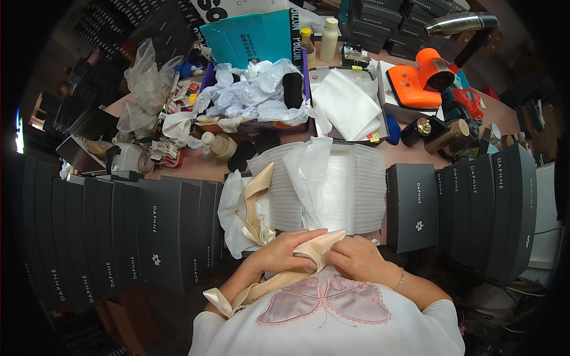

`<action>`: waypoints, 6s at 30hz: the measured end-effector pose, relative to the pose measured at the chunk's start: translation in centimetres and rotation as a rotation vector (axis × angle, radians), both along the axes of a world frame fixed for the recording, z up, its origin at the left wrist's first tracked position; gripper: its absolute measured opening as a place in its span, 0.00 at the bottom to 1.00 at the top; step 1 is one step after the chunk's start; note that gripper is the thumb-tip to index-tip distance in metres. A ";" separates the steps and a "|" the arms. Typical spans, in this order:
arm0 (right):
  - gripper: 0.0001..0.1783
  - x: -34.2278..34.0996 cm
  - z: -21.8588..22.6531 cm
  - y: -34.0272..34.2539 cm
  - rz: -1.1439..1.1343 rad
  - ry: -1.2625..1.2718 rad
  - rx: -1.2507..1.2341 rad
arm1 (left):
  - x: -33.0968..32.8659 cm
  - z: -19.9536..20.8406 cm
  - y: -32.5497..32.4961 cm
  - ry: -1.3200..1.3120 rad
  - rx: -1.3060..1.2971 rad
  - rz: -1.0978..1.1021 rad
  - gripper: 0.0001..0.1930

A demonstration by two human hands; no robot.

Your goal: Inspecting and cleaning high-heeled shoes for quality control before packaging.

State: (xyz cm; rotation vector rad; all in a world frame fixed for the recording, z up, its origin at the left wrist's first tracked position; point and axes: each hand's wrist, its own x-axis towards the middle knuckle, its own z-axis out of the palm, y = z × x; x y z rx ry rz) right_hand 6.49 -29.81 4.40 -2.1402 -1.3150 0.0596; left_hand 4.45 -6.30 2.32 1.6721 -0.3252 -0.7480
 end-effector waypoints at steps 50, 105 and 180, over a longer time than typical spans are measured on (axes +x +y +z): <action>0.13 0.9 0.0 -0.9 0.106 -0.026 -0.127 | 0.1 -0.1 -0.5 -0.050 0.041 -0.047 0.42; 0.04 2.2 1.2 0.8 0.133 -0.103 0.007 | 0.3 -1.1 -0.9 -0.118 0.017 -0.097 0.42; 0.14 7.3 2.6 7.6 -0.278 -0.131 0.411 | 4.4 1.9 -2.1 -0.745 0.217 0.896 0.38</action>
